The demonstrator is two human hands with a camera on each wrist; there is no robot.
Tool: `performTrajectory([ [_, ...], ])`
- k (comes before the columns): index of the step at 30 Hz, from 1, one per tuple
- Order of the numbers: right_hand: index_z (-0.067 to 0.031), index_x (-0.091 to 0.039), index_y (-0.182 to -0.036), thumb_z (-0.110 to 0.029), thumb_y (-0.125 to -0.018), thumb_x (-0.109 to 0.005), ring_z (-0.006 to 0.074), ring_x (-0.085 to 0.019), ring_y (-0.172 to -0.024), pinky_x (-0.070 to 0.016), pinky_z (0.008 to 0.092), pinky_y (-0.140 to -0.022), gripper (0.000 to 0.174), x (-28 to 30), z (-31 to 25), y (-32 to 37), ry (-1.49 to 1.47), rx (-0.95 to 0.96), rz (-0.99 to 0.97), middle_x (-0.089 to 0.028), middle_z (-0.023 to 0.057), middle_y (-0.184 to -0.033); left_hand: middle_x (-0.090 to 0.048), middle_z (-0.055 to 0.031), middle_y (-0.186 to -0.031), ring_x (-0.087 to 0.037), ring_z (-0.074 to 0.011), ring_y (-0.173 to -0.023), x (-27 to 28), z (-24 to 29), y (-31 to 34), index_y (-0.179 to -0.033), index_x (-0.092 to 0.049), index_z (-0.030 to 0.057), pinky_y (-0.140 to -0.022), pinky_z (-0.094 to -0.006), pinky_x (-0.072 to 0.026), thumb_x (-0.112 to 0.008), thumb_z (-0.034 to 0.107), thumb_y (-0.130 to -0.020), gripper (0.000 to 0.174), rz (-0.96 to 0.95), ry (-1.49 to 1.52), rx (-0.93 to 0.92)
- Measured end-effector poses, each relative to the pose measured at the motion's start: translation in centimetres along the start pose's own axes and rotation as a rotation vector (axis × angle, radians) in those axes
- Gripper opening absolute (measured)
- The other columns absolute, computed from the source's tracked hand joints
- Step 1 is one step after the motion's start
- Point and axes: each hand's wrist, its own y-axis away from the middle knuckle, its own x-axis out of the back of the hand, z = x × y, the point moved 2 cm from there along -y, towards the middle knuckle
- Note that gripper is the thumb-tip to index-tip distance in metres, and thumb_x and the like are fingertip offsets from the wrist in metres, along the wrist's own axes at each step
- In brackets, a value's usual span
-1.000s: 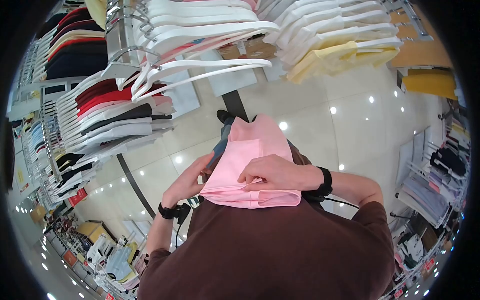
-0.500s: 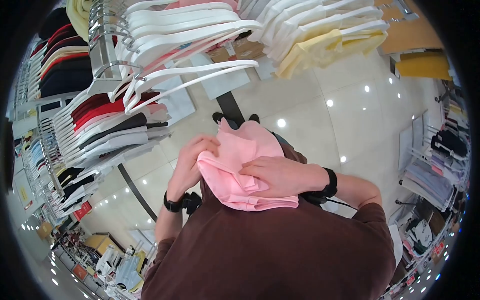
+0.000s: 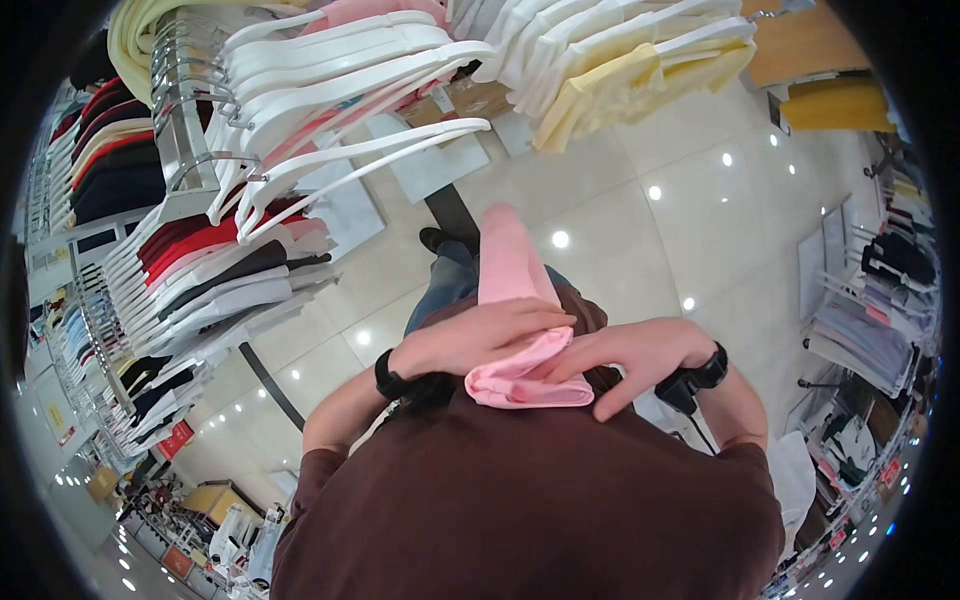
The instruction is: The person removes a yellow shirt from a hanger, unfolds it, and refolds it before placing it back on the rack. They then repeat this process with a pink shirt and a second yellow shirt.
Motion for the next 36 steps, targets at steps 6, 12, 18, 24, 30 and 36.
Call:
performTrajectory([
  [6,-0.0023,-0.060,-0.150,-0.025,-0.090,-0.087,0.0335,-0.054,-0.139,-0.0420,0.0448,-0.119,0.070,-0.6,0.6,1.5,0.164,-0.243,0.272,-0.051,0.0156,-0.159,-0.063,-0.0182,-0.133,-0.059,-0.0353,-0.120,0.8,2.3,1.8,-0.149,-0.050,-0.0042,-0.107,-0.0436,-0.0457,-0.057,0.029,-0.110,0.052,-0.032,0.163,0.110],
  [12,-0.0094,-0.070,-0.132,-0.024,-0.090,-0.084,0.0377,-0.056,-0.139,-0.0471,0.0457,-0.115,0.046,0.0,-0.3,-2.0,0.580,-0.227,0.751,-0.046,0.0200,-0.162,-0.056,-0.0221,-0.155,-0.050,-0.0362,-0.144,1.7,2.5,4.8,-0.157,-0.051,0.0007,-0.123,-0.0452,-0.0367,-0.066,0.027,-0.104,0.061,-0.172,0.087,0.087],
  [18,-0.0033,-0.075,-0.126,-0.014,-0.094,-0.076,0.0305,-0.075,-0.104,-0.0571,0.0400,-0.095,0.033,2.1,2.3,-3.7,0.445,-0.186,0.626,-0.079,0.0133,-0.112,-0.050,-0.0185,-0.162,-0.040,-0.0321,-0.155,2.9,1.7,7.0,-0.160,-0.048,0.0007,-0.129,-0.0464,-0.0299,-0.091,0.026,-0.084,0.091,0.021,0.292,0.180],
  [24,-0.0035,-0.070,-0.133,-0.012,-0.100,-0.070,0.0245,-0.074,-0.107,-0.0558,0.0356,-0.097,0.035,3.3,0.1,-6.7,0.243,-0.047,0.912,-0.078,0.0121,-0.122,-0.070,-0.0214,-0.125,-0.068,-0.0372,-0.118,4.5,1.5,4.4,-0.127,-0.070,0.0005,-0.102,-0.0415,-0.0541,-0.073,0.021,-0.100,0.035,0.650,0.113,0.299],
  [30,-0.0098,-0.061,-0.146,-0.022,-0.101,-0.076,0.0287,-0.056,-0.138,-0.0459,0.0436,-0.117,0.050,2.4,5.3,-6.2,0.674,-0.142,0.704,-0.060,0.0114,-0.147,-0.068,-0.0196,-0.117,-0.063,-0.0453,-0.110,7.3,8.1,0.1,-0.135,-0.066,0.0016,-0.099,-0.0507,-0.0531,-0.066,0.011,-0.094,0.042,0.517,-0.413,-0.015],
  [36,-0.0066,-0.060,-0.147,-0.023,-0.105,-0.072,0.0270,-0.061,-0.130,-0.0491,0.0416,-0.113,0.046,3.2,-0.8,-4.2,0.482,-0.185,0.917,-0.065,0.0118,-0.140,-0.068,-0.0141,-0.121,-0.066,-0.0317,-0.111,9.2,10.3,2.3,-0.143,-0.062,0.0039,-0.099,-0.0421,-0.0529,-0.064,0.010,-0.101,0.042,0.897,-0.402,-0.030],
])
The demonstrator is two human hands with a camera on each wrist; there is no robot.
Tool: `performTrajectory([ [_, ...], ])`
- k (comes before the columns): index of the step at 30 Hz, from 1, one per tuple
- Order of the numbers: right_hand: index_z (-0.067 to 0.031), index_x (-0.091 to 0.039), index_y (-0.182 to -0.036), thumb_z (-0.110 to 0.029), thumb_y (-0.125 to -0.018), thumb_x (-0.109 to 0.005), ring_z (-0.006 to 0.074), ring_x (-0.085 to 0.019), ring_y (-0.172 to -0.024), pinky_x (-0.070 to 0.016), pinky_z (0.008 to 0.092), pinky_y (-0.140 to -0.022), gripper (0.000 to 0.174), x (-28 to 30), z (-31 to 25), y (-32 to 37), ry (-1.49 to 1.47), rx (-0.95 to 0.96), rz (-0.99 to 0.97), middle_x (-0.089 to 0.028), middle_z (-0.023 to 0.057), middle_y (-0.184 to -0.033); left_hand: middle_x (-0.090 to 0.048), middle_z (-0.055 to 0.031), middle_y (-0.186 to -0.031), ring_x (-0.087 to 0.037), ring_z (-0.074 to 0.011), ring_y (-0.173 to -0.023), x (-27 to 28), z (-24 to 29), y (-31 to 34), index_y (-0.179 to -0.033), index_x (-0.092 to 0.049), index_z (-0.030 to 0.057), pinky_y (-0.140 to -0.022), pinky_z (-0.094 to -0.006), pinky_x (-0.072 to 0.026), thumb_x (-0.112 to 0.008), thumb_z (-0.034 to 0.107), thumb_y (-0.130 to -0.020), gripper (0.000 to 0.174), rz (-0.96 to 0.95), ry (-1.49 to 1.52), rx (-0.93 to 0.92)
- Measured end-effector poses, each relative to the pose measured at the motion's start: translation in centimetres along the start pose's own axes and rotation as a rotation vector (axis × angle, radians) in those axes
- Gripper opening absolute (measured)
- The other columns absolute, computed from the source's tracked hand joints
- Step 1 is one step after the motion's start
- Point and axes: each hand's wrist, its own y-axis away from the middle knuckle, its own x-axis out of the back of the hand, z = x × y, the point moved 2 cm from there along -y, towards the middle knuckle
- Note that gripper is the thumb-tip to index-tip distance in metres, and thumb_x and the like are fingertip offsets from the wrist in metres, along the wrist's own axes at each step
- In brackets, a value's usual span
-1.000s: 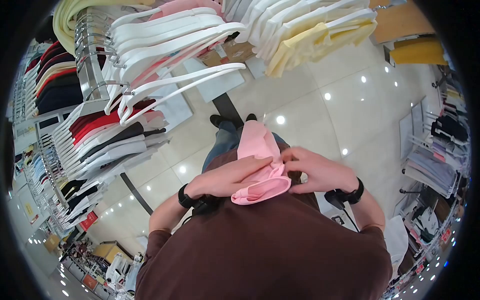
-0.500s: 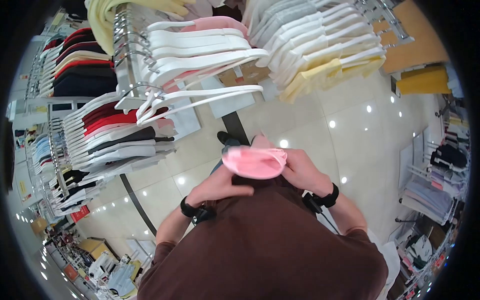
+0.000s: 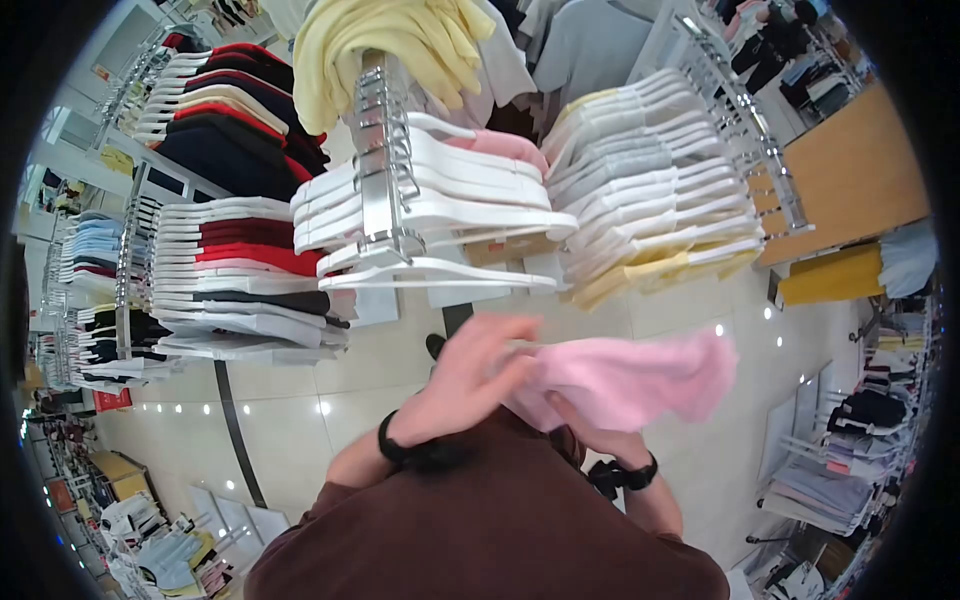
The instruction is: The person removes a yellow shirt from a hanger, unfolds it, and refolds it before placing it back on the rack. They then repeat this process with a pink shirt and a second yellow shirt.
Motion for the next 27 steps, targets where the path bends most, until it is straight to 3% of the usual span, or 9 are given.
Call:
performTrajectory([
  [4,-0.0037,-0.059,-0.149,-0.014,-0.105,-0.072,0.0214,-0.060,-0.133,-0.0494,0.0391,-0.114,0.047,6.9,0.7,2.3,-0.504,-0.183,0.426,-0.063,0.0107,-0.146,-0.071,-0.0108,-0.121,-0.068,-0.0223,-0.113,4.7,-2.3,3.4,-0.144,-0.063,0.0036,-0.101,-0.0373,-0.0532,-0.063,0.012,-0.106,0.038,0.053,0.206,0.193],
  [8,0.0007,-0.061,-0.145,-0.029,-0.112,-0.061,0.0168,-0.068,-0.119,-0.0568,0.0319,-0.099,0.044,14.1,-8.6,-1.8,-0.585,0.175,0.990,-0.068,0.0069,-0.136,-0.074,-0.0104,-0.119,-0.069,-0.0187,-0.111,6.1,-3.6,6.1,-0.140,-0.066,0.0026,-0.099,-0.0350,-0.0538,-0.064,0.015,-0.108,0.035,-0.018,0.330,0.389],
  [11,0.0036,-0.062,-0.141,-0.028,-0.107,-0.066,0.0227,-0.072,-0.116,-0.0613,0.0367,-0.095,0.047,19.6,-16.5,-5.2,-0.644,0.323,1.209,-0.070,0.0136,-0.132,-0.075,-0.0102,-0.117,-0.071,-0.0191,-0.109,7.6,-3.9,7.0,-0.138,-0.068,0.0023,-0.098,-0.0343,-0.0540,-0.064,0.017,-0.108,0.034,-0.009,0.308,0.407],
  [14,0.0044,-0.063,-0.142,-0.020,-0.109,-0.063,0.0244,-0.066,-0.129,-0.0521,0.0413,-0.113,0.041,24.3,-25.4,-9.6,-0.427,0.830,1.021,-0.068,0.0150,-0.139,-0.075,-0.0100,-0.118,-0.070,-0.0184,-0.110,9.0,-5.0,8.5,-0.138,-0.068,0.0015,-0.099,-0.0334,-0.0538,-0.062,0.017,-0.109,0.033,0.101,0.399,0.402],
  [17,0.0023,-0.073,-0.128,-0.019,-0.107,-0.068,0.0158,-0.068,-0.111,-0.0525,0.0319,-0.102,0.030,25.8,-32.3,-17.3,0.251,0.987,1.045,-0.074,0.0063,-0.123,-0.075,-0.0095,-0.120,-0.069,-0.0171,-0.114,11.1,-5.9,9.5,-0.139,-0.066,0.0001,-0.103,-0.0337,-0.0528,-0.061,0.015,-0.110,0.033,0.120,0.472,0.471],
  [18,-0.0011,-0.076,-0.120,-0.021,-0.105,-0.072,0.0131,-0.069,-0.099,-0.0561,0.0337,-0.091,0.025,22.8,-34.9,-20.4,0.317,0.943,1.089,-0.075,0.0012,-0.111,-0.074,-0.0090,-0.120,-0.068,-0.0161,-0.115,11.8,-6.3,9.7,-0.139,-0.066,0.0003,-0.102,-0.0330,-0.0524,-0.061,0.015,-0.110,0.032,0.147,0.473,0.458],
  [21,-0.0039,-0.070,-0.123,-0.014,-0.104,-0.071,0.0150,-0.065,-0.090,-0.0540,0.0308,-0.079,0.021,19.1,-36.5,-31.7,0.600,0.840,0.663,-0.073,0.0035,-0.106,-0.075,-0.0100,-0.120,-0.069,-0.0170,-0.115,13.9,-6.8,10.1,-0.138,-0.066,0.0000,-0.102,-0.0331,-0.0529,-0.061,0.015,-0.110,0.032,0.194,0.444,0.421],
  [23,-0.0076,-0.069,-0.125,-0.012,-0.096,-0.071,0.0319,-0.073,-0.095,-0.0572,0.0431,-0.082,0.030,10.5,-41.2,-34.3,0.889,1.062,0.541,-0.075,0.0155,-0.105,-0.076,-0.0115,-0.119,-0.071,-0.0188,-0.114,15.3,-7.2,10.3,-0.138,-0.066,-0.0005,-0.103,-0.0341,-0.0537,-0.061,0.016,-0.110,0.033,0.211,0.413,0.394],
  [27,-0.0098,-0.065,-0.140,-0.024,-0.095,-0.070,0.0374,-0.070,-0.102,-0.0570,0.0448,-0.089,0.048,6.8,-38.7,-40.8,1.187,0.949,0.464,-0.069,0.0170,-0.106,-0.076,-0.0118,-0.120,-0.071,-0.0187,-0.114,17.3,-8.7,11.4,-0.138,-0.066,-0.0014,-0.103,-0.0341,-0.0535,-0.062,0.015,-0.110,0.033,0.246,0.419,0.413],
])
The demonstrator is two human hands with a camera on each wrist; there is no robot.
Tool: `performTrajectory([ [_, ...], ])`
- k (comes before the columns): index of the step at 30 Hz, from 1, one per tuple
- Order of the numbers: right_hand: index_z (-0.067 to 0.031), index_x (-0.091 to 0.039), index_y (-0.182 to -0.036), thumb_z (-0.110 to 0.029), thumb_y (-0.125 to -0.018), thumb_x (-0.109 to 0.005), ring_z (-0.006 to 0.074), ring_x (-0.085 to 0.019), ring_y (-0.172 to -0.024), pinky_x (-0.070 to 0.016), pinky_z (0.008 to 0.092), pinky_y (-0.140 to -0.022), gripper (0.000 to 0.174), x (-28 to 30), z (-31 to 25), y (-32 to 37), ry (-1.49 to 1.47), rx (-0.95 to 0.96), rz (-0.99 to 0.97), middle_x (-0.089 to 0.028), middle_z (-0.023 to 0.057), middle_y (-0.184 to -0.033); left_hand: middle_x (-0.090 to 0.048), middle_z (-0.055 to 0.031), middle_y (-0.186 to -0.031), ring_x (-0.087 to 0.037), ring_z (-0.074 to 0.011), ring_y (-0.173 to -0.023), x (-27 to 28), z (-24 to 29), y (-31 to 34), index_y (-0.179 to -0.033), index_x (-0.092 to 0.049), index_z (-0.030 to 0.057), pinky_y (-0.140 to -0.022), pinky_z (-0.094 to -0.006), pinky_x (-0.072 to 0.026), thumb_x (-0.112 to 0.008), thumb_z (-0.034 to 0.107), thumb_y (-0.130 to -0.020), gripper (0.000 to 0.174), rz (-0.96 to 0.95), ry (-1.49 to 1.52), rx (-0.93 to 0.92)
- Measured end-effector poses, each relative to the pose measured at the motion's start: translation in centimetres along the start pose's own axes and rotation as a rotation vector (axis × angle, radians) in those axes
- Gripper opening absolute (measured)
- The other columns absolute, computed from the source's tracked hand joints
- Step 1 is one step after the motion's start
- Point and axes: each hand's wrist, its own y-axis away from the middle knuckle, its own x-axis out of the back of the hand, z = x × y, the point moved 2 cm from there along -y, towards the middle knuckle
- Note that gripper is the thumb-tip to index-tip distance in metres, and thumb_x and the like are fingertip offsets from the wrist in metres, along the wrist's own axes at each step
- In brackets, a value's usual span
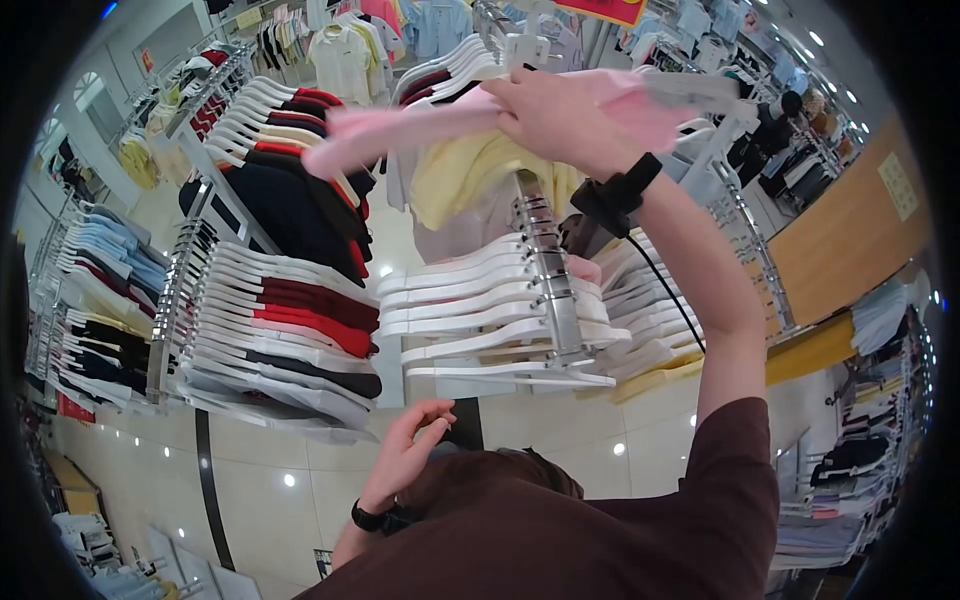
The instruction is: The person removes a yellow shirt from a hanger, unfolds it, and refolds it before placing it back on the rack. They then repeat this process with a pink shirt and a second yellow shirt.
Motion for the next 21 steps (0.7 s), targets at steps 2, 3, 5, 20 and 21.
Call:
performTrajectory([
  [2,-0.0118,-0.065,-0.143,-0.026,-0.095,-0.070,0.0391,-0.070,-0.106,-0.0567,0.0468,-0.093,0.050,-1.2,0.0,-0.1,-0.006,-0.045,-0.115,-0.068,0.0175,-0.110,-0.076,-0.0115,-0.120,-0.071,-0.0186,-0.115,1.1,-0.8,0.4,-0.139,-0.066,-0.0011,-0.103,-0.0341,-0.0534,-0.062,0.015,-0.110,0.033,0.010,0.011,0.012],
  [3,-0.0122,-0.064,-0.144,-0.026,-0.096,-0.069,0.0392,-0.070,-0.107,-0.0565,0.0462,-0.094,0.050,-1.3,0.4,0.3,-0.024,-0.078,-0.131,-0.067,0.0177,-0.113,-0.075,-0.0106,-0.119,-0.071,-0.0180,-0.115,1.7,-1.2,0.5,-0.139,-0.066,-0.0005,-0.103,-0.0337,-0.0532,-0.062,0.016,-0.110,0.033,0.025,0.037,0.032],
  [5,-0.0121,-0.063,-0.147,-0.021,-0.097,-0.065,0.0398,-0.070,-0.110,-0.0561,0.0455,-0.097,0.051,-1.3,1.3,1.5,-0.052,-0.151,-0.149,-0.069,0.0193,-0.120,-0.075,-0.0097,-0.119,-0.070,-0.0174,-0.115,2.8,-1.8,0.6,-0.139,-0.066,0.0000,-0.103,-0.0333,-0.0531,-0.062,0.016,-0.111,0.033,0.040,0.074,0.059],
  [20,-0.0110,-0.063,-0.141,-0.014,-0.103,-0.064,0.0325,-0.073,-0.078,-0.0566,0.0413,-0.073,0.038,-3.4,1.8,8.5,-0.391,-0.559,-0.113,-0.073,0.0190,-0.093,-0.070,-0.0150,-0.130,-0.066,-0.0261,-0.123,11.7,-0.1,-9.2,-0.139,-0.067,0.0021,-0.108,-0.0385,-0.0493,-0.065,0.014,-0.106,0.035,0.312,-0.218,-0.215],
  [21,-0.0063,-0.059,-0.146,-0.013,-0.105,-0.064,0.0216,-0.068,-0.072,-0.0555,0.0366,-0.071,0.042,-3.3,1.4,9.2,-0.523,-0.576,-0.062,-0.073,0.0126,-0.092,-0.067,-0.0171,-0.137,-0.062,-0.0300,-0.130,12.0,0.0,-10.1,-0.141,-0.065,0.0026,-0.111,-0.0409,-0.0470,-0.066,0.015,-0.105,0.038,0.328,-0.352,-0.258],
])
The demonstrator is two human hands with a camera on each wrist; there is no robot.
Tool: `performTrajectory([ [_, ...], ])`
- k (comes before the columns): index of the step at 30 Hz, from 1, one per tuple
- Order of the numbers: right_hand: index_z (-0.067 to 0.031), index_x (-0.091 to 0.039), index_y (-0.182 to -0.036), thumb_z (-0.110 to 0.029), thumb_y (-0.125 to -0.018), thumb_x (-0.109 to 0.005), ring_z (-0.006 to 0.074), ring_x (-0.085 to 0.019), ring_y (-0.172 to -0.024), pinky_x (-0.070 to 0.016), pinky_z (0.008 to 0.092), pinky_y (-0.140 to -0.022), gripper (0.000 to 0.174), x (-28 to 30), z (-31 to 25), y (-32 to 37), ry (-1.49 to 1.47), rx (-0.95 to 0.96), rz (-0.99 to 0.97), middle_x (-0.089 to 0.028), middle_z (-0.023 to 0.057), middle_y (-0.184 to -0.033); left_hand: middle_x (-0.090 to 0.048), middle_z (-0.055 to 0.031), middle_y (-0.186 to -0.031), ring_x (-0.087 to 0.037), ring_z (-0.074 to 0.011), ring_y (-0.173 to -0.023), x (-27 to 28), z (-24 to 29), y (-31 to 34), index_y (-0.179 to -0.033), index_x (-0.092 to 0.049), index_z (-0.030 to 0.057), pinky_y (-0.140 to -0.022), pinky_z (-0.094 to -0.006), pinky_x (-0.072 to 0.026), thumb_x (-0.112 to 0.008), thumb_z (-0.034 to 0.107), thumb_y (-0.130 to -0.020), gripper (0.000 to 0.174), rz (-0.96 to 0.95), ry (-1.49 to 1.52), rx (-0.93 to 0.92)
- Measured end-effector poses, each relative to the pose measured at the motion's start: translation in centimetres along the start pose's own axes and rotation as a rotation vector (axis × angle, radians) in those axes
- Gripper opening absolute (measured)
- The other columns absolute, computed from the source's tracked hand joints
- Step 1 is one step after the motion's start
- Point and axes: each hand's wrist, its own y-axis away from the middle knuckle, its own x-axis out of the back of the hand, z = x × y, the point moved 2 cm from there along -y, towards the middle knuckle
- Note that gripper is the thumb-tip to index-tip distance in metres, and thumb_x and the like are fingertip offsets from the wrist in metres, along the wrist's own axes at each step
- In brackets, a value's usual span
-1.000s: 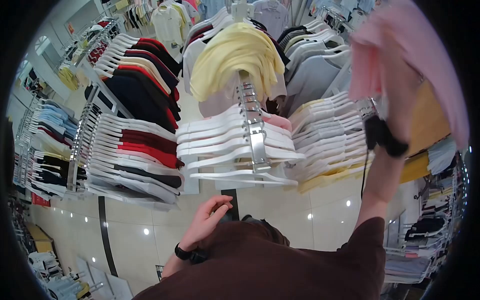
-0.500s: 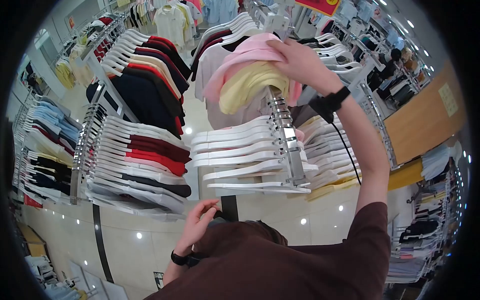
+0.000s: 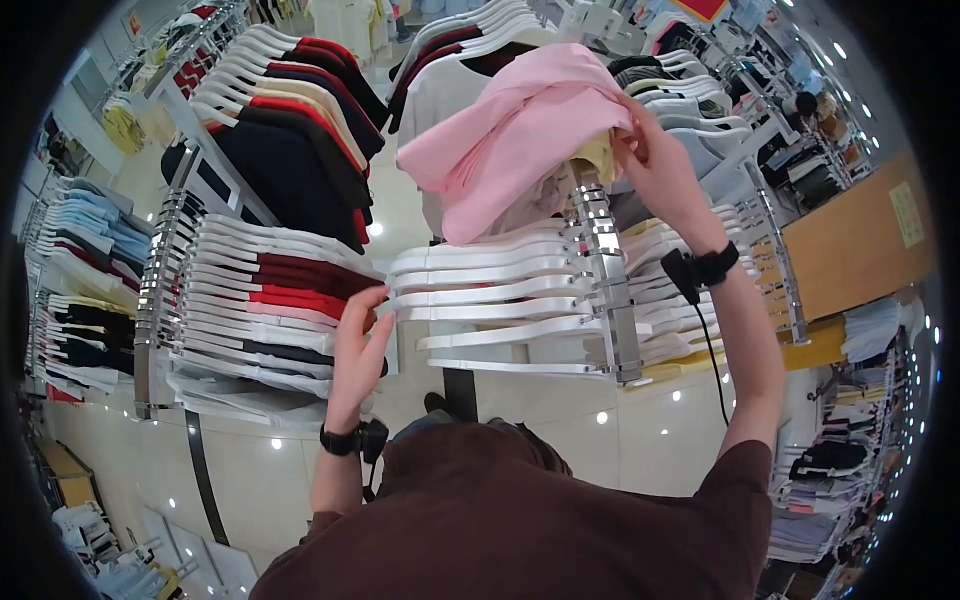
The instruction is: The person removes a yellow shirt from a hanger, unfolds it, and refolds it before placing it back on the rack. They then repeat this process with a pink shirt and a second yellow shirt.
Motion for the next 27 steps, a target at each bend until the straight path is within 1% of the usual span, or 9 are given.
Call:
performTrajectory([
  [3,-0.0027,-0.056,-0.152,-0.011,-0.104,-0.063,0.0176,-0.069,-0.081,-0.0567,0.0353,-0.078,0.049,-0.8,6.1,1.7,-0.049,-0.103,-0.043,-0.076,0.0100,-0.100,-0.060,-0.0189,-0.149,-0.053,-0.0361,-0.140,-0.9,-1.3,-1.8,-0.146,-0.062,0.0041,-0.118,-0.0451,-0.0414,-0.066,0.018,-0.105,0.043,0.026,-0.094,-0.050],
  [5,-0.0019,-0.057,-0.153,-0.010,-0.104,-0.063,0.0176,-0.071,-0.100,-0.0556,0.0341,-0.093,0.051,-2.0,9.3,3.3,-0.017,-0.221,-0.431,-0.078,0.0104,-0.112,-0.055,-0.0204,-0.156,-0.050,-0.0384,-0.144,-1.8,-2.3,-2.3,-0.150,-0.058,0.0043,-0.121,-0.0469,-0.0391,-0.064,0.021,-0.106,0.047,0.008,-0.135,-0.070],
  [6,-0.0019,-0.057,-0.153,-0.010,-0.104,-0.063,0.0176,-0.071,-0.100,-0.0556,0.0341,-0.093,0.051,-2.5,9.6,4.2,-0.016,-0.217,-0.440,-0.078,0.0104,-0.112,-0.053,-0.0211,-0.158,-0.048,-0.0389,-0.146,-2.3,-2.3,-2.4,-0.152,-0.056,0.0041,-0.122,-0.0468,-0.0384,-0.064,0.022,-0.107,0.050,-0.004,-0.132,-0.076],
  [8,-0.0015,-0.067,-0.143,-0.021,-0.101,-0.077,0.0174,-0.070,-0.112,-0.0551,0.0338,-0.100,0.047,-3.8,9.9,6.0,-0.187,-0.397,-0.713,-0.076,0.0092,-0.128,-0.051,-0.0219,-0.160,-0.047,-0.0395,-0.147,-2.8,-2.2,-2.5,-0.154,-0.055,0.0040,-0.123,-0.0466,-0.0377,-0.064,0.023,-0.107,0.052,-0.012,-0.129,-0.079],
  [11,-0.0015,-0.066,-0.145,-0.027,-0.096,-0.084,0.0183,-0.069,-0.121,-0.0528,0.0349,-0.107,0.058,-4.1,9.0,6.3,-0.186,-0.554,-0.817,-0.074,0.0099,-0.136,-0.050,-0.0219,-0.163,-0.046,-0.0377,-0.151,-3.1,-2.0,-2.2,-0.157,-0.051,0.0033,-0.126,-0.0463,-0.0349,-0.064,0.024,-0.108,0.055,-0.083,-0.121,-0.011],
  [15,-0.0071,-0.071,-0.140,-0.043,-0.091,-0.086,0.0220,-0.068,-0.122,-0.0510,0.0368,-0.107,0.063,-5.1,10.3,6.5,-0.031,-0.447,-0.864,-0.075,0.0123,-0.133,-0.047,-0.0229,-0.164,-0.044,-0.0391,-0.151,-3.3,-1.8,-1.5,-0.157,-0.051,0.0016,-0.125,-0.0463,-0.0354,-0.064,0.026,-0.108,0.056,-0.114,-0.112,0.009],
  [20,-0.0073,-0.072,-0.136,-0.040,-0.095,-0.084,0.0258,-0.072,-0.113,-0.0542,0.0385,-0.102,0.054,-5.6,10.8,6.7,-0.020,-0.275,-0.851,-0.079,0.0118,-0.125,-0.047,-0.0244,-0.164,-0.044,-0.0408,-0.150,-3.1,-1.7,-0.6,-0.155,-0.052,-0.0002,-0.124,-0.0464,-0.0361,-0.064,0.026,-0.107,0.056,-0.107,-0.131,0.019],
  [22,-0.0066,-0.074,-0.130,-0.024,-0.098,-0.077,0.0367,-0.075,-0.108,-0.0567,0.0439,-0.097,0.036,-5.6,9.8,7.0,0.015,-0.292,-0.691,-0.079,0.0196,-0.115,-0.046,-0.0248,-0.164,-0.043,-0.0410,-0.152,-2.9,-1.5,-0.5,-0.155,-0.052,-0.0002,-0.126,-0.0471,-0.0344,-0.064,0.026,-0.107,0.056,-0.100,-0.098,0.015],
  [27,-0.0018,-0.073,-0.114,-0.002,-0.089,-0.062,0.0506,-0.068,-0.101,-0.0561,0.0553,-0.088,0.027,-6.5,16.6,9.3,0.061,-0.079,-0.496,-0.073,0.0300,-0.102,-0.045,-0.0247,-0.166,-0.042,-0.0410,-0.154,-2.8,-2.3,0.0,-0.155,-0.052,0.0001,-0.127,-0.0486,-0.0326,-0.064,0.027,-0.108,0.056,-0.097,-0.139,0.078],
])
